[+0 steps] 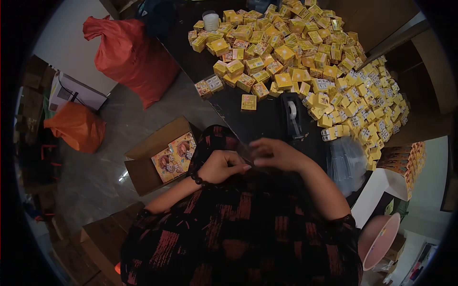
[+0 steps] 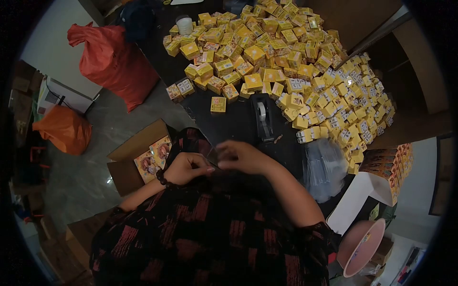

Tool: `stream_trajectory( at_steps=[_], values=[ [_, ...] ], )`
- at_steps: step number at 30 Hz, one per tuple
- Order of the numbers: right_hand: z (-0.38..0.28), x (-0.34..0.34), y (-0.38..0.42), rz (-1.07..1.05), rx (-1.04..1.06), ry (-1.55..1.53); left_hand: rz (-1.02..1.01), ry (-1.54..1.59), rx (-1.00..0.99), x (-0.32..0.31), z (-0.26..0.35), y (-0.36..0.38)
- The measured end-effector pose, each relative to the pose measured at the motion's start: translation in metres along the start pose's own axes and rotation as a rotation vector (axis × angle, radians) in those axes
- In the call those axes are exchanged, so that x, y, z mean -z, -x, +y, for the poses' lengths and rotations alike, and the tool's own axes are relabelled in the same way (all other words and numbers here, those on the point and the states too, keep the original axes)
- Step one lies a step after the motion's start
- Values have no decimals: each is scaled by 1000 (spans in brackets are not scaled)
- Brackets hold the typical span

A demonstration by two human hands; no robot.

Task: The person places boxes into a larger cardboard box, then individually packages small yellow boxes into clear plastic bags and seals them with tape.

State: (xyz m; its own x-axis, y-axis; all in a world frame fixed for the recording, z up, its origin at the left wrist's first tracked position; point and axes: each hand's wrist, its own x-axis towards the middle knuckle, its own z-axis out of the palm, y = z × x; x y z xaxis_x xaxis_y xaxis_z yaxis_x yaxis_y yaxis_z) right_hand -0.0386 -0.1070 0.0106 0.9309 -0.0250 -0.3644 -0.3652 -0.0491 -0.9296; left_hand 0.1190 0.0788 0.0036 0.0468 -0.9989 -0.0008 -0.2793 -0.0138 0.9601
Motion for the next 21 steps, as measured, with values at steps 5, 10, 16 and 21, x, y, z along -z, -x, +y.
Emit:
stream_trajectory(
  at_steps=[5,10,16,21],
  values=[
    [-8,12,-89,742,421,878,-380,565,273,-16,-57,27],
    [-16,16,-91,660,347,744,-218,832,295,10,-35,28],
    [-37,-19,-8,418,340,-39,205,544,108,42,8,11],
    [-32,-40,17,389,414,-336,254,303,1,6,26,-21]
  ],
)
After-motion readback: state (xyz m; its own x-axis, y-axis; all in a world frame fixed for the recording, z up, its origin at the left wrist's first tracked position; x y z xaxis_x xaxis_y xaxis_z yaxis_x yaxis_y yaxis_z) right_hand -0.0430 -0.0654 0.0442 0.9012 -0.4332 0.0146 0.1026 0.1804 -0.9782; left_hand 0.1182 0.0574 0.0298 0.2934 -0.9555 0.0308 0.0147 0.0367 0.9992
